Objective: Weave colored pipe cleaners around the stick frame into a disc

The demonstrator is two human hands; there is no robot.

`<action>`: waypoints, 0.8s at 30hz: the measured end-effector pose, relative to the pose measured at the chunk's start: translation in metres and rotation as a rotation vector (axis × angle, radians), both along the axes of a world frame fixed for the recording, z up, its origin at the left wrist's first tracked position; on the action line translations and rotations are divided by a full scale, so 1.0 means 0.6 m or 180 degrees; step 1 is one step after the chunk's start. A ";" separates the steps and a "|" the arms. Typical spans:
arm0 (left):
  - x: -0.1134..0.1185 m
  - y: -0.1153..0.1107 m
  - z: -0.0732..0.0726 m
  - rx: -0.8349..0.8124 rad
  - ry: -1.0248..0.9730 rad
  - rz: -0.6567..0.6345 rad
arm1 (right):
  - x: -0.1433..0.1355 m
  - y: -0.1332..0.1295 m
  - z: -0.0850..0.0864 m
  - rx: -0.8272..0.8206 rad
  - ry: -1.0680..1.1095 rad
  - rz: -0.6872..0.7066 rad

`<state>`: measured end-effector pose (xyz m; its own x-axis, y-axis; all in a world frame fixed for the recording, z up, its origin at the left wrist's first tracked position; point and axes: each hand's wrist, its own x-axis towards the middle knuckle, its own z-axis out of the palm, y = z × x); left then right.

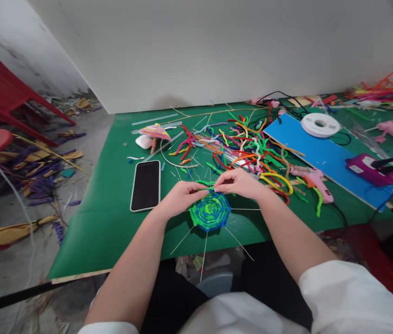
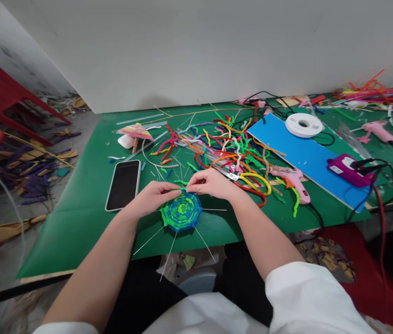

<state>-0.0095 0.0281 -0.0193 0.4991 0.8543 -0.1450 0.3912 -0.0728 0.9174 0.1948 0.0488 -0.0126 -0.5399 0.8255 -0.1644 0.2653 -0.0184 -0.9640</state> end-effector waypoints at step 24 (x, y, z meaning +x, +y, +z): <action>0.008 -0.009 0.010 0.0294 0.0470 -0.0253 | -0.009 0.003 -0.009 0.0214 -0.0086 0.0473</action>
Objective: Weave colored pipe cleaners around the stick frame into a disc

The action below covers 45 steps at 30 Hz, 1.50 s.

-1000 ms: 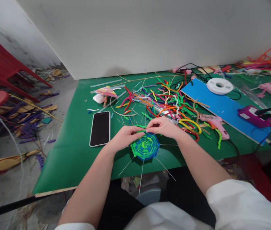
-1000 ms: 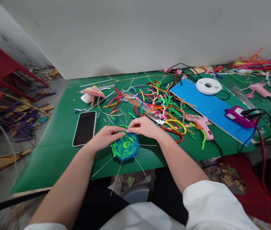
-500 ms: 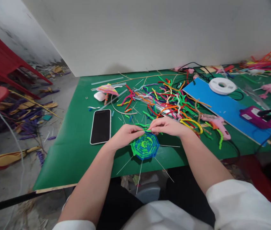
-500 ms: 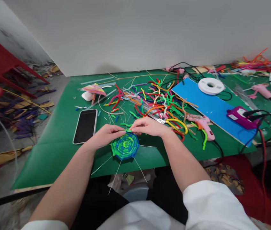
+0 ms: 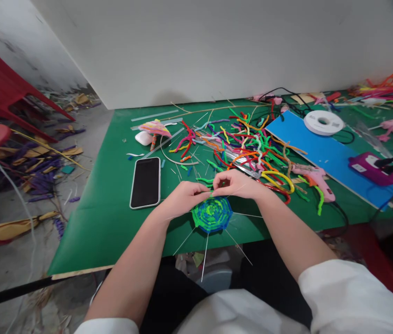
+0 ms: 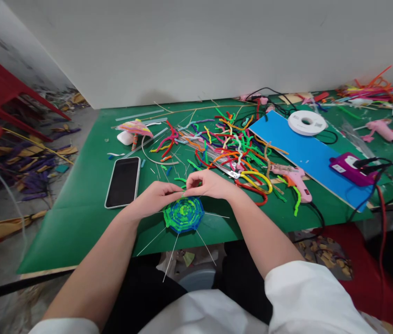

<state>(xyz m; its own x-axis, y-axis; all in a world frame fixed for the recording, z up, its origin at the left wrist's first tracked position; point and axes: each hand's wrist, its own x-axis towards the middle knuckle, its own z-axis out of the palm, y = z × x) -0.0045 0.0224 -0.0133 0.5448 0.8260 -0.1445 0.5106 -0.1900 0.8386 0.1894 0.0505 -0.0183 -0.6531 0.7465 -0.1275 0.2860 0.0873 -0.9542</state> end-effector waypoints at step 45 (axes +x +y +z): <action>-0.044 0.007 0.005 -0.1956 -0.2258 0.0926 | 0.008 0.011 -0.008 0.0337 0.0646 -0.1437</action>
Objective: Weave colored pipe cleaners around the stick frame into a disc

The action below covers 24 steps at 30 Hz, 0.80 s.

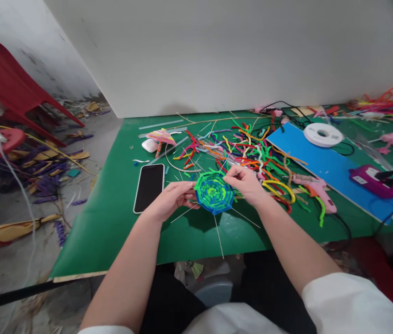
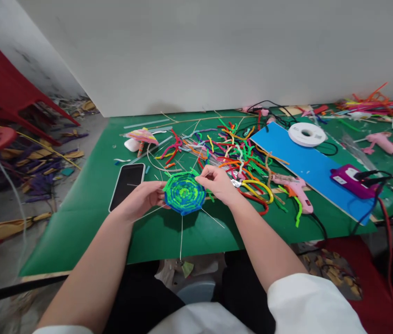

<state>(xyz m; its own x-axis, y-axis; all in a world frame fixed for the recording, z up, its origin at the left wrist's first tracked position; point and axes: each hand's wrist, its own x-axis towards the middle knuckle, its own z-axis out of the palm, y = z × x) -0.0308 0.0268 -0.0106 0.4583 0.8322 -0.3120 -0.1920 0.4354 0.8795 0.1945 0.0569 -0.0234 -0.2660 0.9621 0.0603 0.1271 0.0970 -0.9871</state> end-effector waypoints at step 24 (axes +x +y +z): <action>0.025 -0.009 -0.014 0.1674 0.1768 0.0597 | -0.010 -0.014 0.009 0.0273 -0.0643 0.0392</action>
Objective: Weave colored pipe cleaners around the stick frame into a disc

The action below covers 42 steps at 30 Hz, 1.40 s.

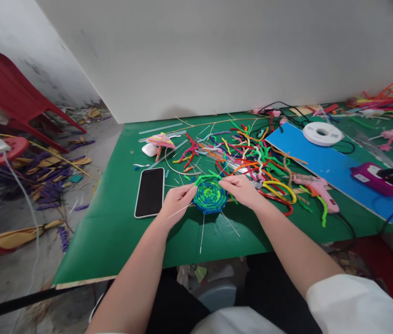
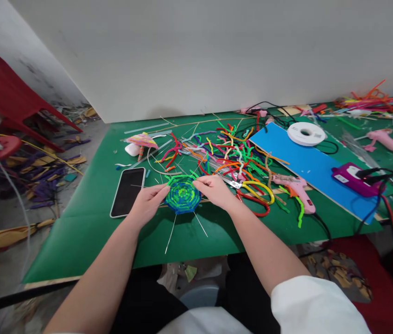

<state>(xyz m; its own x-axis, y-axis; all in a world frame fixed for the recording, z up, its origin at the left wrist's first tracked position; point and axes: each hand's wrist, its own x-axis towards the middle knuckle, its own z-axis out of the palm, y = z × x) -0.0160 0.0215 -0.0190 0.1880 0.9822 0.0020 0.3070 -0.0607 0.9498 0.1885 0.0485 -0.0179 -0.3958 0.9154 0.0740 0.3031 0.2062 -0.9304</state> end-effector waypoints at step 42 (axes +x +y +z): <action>0.021 0.011 -0.020 -0.0219 -0.1423 0.1356 | 0.005 0.004 -0.010 -0.1617 0.0902 0.0349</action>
<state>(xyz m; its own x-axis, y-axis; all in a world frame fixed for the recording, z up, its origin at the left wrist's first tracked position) -0.0033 0.0280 -0.0313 -0.2248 0.9714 -0.0759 -0.1377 0.0455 0.9894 0.1917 0.0509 -0.0238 -0.5188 0.8187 -0.2463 0.0305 -0.2702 -0.9623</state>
